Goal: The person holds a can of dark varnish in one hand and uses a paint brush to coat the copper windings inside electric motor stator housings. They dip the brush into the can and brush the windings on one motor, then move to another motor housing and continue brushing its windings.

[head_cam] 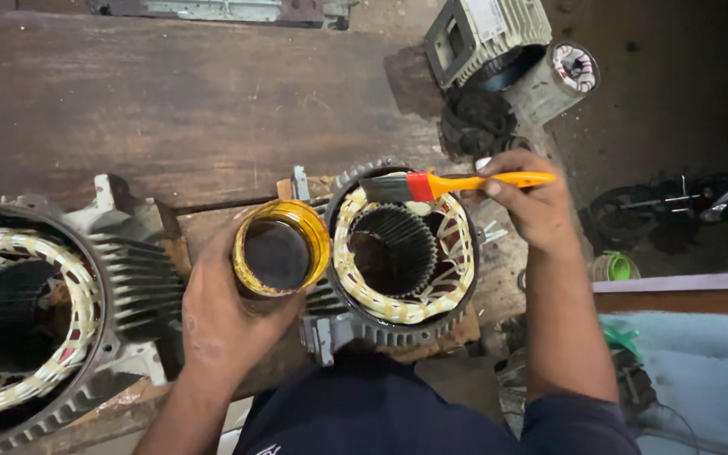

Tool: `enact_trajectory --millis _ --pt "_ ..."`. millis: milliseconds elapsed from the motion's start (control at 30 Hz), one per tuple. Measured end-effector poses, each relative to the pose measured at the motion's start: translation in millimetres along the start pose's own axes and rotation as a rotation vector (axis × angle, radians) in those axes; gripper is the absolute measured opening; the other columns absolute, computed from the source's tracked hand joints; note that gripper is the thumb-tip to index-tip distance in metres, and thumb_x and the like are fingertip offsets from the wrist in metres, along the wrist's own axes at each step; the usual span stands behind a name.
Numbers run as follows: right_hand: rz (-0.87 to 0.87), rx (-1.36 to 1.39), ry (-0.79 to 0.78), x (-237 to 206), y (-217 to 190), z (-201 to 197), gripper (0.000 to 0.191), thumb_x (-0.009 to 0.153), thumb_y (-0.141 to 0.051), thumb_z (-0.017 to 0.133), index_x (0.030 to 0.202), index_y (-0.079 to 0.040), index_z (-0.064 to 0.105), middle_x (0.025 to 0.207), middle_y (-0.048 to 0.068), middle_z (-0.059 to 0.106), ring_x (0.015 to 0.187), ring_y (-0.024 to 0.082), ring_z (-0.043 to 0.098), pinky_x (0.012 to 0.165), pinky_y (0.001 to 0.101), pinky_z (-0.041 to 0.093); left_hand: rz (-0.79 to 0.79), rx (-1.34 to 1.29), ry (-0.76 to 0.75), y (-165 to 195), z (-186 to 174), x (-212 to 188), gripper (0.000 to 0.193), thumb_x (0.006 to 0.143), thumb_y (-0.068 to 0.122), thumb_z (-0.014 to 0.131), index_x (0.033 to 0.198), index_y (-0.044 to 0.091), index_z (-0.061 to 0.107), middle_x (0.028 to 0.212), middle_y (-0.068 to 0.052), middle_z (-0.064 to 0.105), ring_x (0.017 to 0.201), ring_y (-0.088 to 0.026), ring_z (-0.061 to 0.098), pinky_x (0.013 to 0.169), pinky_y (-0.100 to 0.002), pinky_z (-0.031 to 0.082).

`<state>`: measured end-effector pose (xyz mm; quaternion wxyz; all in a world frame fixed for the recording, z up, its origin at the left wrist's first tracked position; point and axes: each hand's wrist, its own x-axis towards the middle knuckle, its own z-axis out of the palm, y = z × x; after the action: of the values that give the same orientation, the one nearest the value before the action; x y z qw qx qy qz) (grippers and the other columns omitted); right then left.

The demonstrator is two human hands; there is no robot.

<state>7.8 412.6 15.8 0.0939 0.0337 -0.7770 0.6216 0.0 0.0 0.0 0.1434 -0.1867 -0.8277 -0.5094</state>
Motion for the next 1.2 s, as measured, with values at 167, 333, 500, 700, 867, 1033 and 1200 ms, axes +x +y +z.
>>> enact_trajectory --millis 167,333,500,700,867,1033,1200 --pt "-0.043 0.089 0.035 1 -17 -5 0.018 0.096 -0.003 0.071 0.111 0.006 0.064 0.098 0.017 0.071 0.089 0.027 0.073 0.085 0.0389 0.062 0.008 -0.005 -0.016 -3 -4 -8 0.093 0.060 0.018 0.092 0.139 -0.003 0.048 0.132 -0.024 0.062 0.121 -0.042 0.063 0.103 -0.047 0.051" --pt "0.062 -0.104 0.010 2 -23 -2 0.021 0.095 -0.003 0.071 0.112 0.008 0.065 0.095 0.018 0.071 0.085 0.024 0.071 0.079 0.0358 0.059 0.000 -0.024 -0.025 11 -10 -14 0.094 0.062 0.022 0.094 0.140 -0.003 0.047 0.132 -0.023 0.063 0.120 -0.041 0.064 0.102 -0.046 0.051" --pt "-0.064 0.101 0.217 -20 -20 9 0.020 0.097 -0.006 0.069 0.113 0.005 0.064 0.092 0.016 0.071 0.080 0.025 0.073 0.076 0.0372 0.063 0.013 -0.063 -0.022 -2 -22 -30 0.094 0.062 0.023 0.094 0.140 -0.002 0.047 0.133 -0.024 0.062 0.122 -0.040 0.064 0.104 -0.045 0.051" --pt "-0.063 -0.114 0.248 -38 -20 10 0.017 0.100 -0.004 0.067 0.114 0.005 0.064 0.093 0.015 0.072 0.081 0.023 0.073 0.076 0.0356 0.061 -0.056 -0.113 -0.054 -7 -31 -46 0.095 0.060 0.022 0.093 0.140 -0.002 0.048 0.129 -0.022 0.064 0.118 -0.037 0.066 0.100 -0.043 0.053" --pt "-0.057 -0.090 0.236 -53 -19 18 0.018 0.099 -0.002 0.069 0.114 0.005 0.064 0.097 0.015 0.070 0.085 0.024 0.073 0.080 0.0368 0.061 -0.003 -0.104 -0.055 -5 -30 -55 0.093 0.061 0.021 0.093 0.139 -0.003 0.047 0.131 -0.023 0.063 0.120 -0.040 0.064 0.100 -0.044 0.052" --pt "-0.136 -0.047 0.267 -69 -38 -4 0.019 0.099 -0.007 0.071 0.113 0.004 0.064 0.095 0.017 0.071 0.084 0.026 0.072 0.078 0.0386 0.062 0.013 -0.145 -0.047 0 -31 -60 0.093 0.061 0.021 0.093 0.139 -0.002 0.047 0.130 -0.023 0.063 0.119 -0.039 0.065 0.100 -0.044 0.052" --pt "-0.047 0.116 0.176 -56 -44 -29 0.021 0.093 -0.003 0.074 0.109 0.005 0.062 0.096 0.015 0.068 0.083 0.028 0.070 0.075 0.0400 0.060 -0.008 -0.153 -0.067 5 -34 -69 0.093 0.061 0.021 0.093 0.139 -0.002 0.047 0.128 -0.024 0.063 0.117 -0.039 0.066 0.098 -0.044 0.053"
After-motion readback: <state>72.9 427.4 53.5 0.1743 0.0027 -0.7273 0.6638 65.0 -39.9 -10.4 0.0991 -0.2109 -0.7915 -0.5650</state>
